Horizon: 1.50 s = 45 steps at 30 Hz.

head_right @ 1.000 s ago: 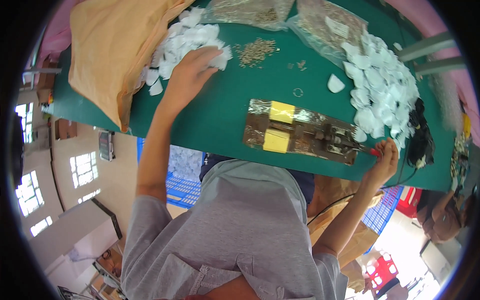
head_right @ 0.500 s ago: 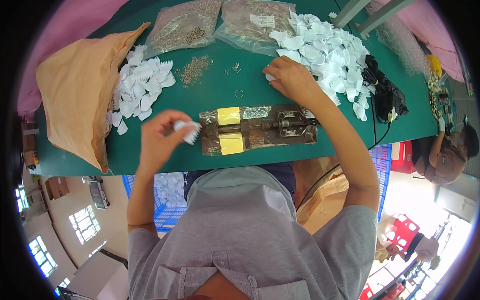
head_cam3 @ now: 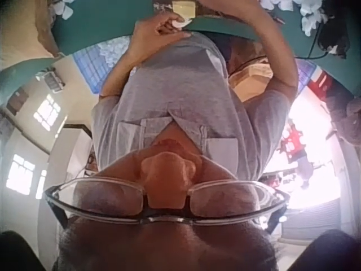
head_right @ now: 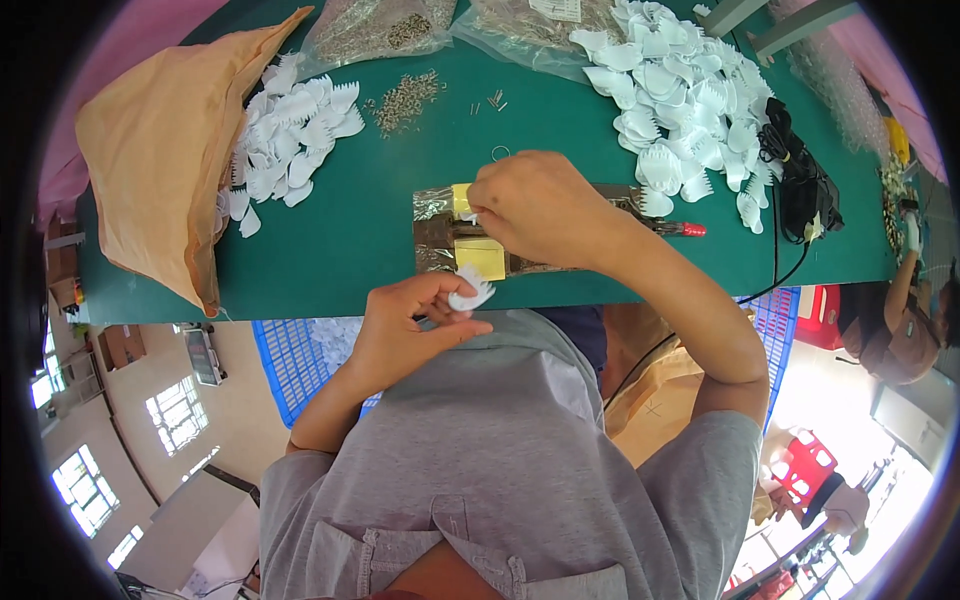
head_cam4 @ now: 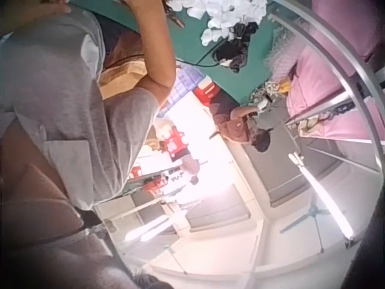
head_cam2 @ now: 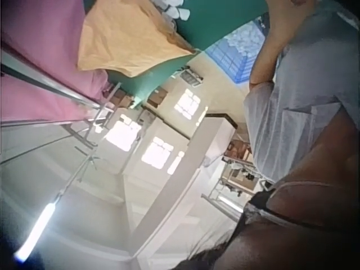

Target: The person assembles hair clips by placing a white plastic shell and a metal spring into a jig. They insert a metal pin, press a lever to join the components, and place the finished clip into a blue crate.

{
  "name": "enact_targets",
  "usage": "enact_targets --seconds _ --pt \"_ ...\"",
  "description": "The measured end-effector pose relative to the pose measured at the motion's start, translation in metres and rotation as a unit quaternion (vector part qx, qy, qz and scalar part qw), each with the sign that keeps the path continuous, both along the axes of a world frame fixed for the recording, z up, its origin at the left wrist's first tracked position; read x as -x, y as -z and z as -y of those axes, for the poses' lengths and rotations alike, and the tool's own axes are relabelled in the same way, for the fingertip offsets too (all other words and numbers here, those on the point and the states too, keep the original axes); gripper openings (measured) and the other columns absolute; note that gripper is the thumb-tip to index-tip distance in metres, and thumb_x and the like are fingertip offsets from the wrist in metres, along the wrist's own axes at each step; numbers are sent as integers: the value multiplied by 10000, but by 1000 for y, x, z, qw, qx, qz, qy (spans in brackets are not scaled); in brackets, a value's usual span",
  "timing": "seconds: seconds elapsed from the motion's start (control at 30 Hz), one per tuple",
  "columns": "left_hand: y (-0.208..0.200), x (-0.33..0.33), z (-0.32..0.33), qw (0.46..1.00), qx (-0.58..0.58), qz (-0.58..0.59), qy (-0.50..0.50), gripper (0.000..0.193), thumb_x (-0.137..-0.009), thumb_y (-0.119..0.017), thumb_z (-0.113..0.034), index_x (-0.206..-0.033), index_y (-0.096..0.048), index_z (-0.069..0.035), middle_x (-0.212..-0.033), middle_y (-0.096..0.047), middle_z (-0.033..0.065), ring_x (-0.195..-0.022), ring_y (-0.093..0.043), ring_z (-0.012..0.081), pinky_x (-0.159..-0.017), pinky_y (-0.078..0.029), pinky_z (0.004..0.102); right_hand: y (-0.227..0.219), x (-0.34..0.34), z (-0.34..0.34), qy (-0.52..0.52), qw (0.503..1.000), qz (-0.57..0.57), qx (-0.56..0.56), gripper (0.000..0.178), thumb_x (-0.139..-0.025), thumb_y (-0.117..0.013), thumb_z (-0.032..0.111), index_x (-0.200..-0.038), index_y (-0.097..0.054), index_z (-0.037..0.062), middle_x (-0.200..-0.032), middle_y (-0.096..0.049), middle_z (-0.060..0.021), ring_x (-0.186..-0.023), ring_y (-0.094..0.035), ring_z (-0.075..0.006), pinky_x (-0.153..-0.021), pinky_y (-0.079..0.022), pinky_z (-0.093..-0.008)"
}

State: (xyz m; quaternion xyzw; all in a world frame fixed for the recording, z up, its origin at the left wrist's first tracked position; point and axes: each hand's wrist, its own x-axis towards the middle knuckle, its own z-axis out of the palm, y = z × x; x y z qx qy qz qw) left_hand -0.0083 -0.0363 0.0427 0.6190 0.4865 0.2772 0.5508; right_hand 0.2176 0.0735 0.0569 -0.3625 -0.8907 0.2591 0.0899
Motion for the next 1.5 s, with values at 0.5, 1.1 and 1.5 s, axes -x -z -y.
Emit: enact_targets --seconds 0.5,1.1,1.5 --pt "28 -11 -29 889 -379 -254 -32 150 -955 -756 -165 -1067 -698 -85 -722 -693 74 -555 -655 268 -511 -491 374 19 2 13 108 968 -156 162 124 -941 -742 89 -1026 -775 5 -929 -725 -85 -812 -692 -188 -738 -544 -310" --pt "27 -6 -49 831 -434 -331 109 113 -885 -716 -149 -952 -633 -112 -724 -632 25 -608 -642 231 -547 -462 374 27 2 18 158 942 -213 206 128 -944 -738 71 -1038 -767 -11 -942 -729 -78 -833 -690 -154 -762 -545 -291" --pt "36 4 -63 948 -279 -150 2 719 -793 -878 -146 -1428 -547 -92 -1162 -748 25 -1190 -580 302 -1041 -436 428 24 7 42 127 960 -217 -125 166 -821 -811 71 -977 -756 60 -956 -719 -49 -886 -659 -271 -786 -508 -390"
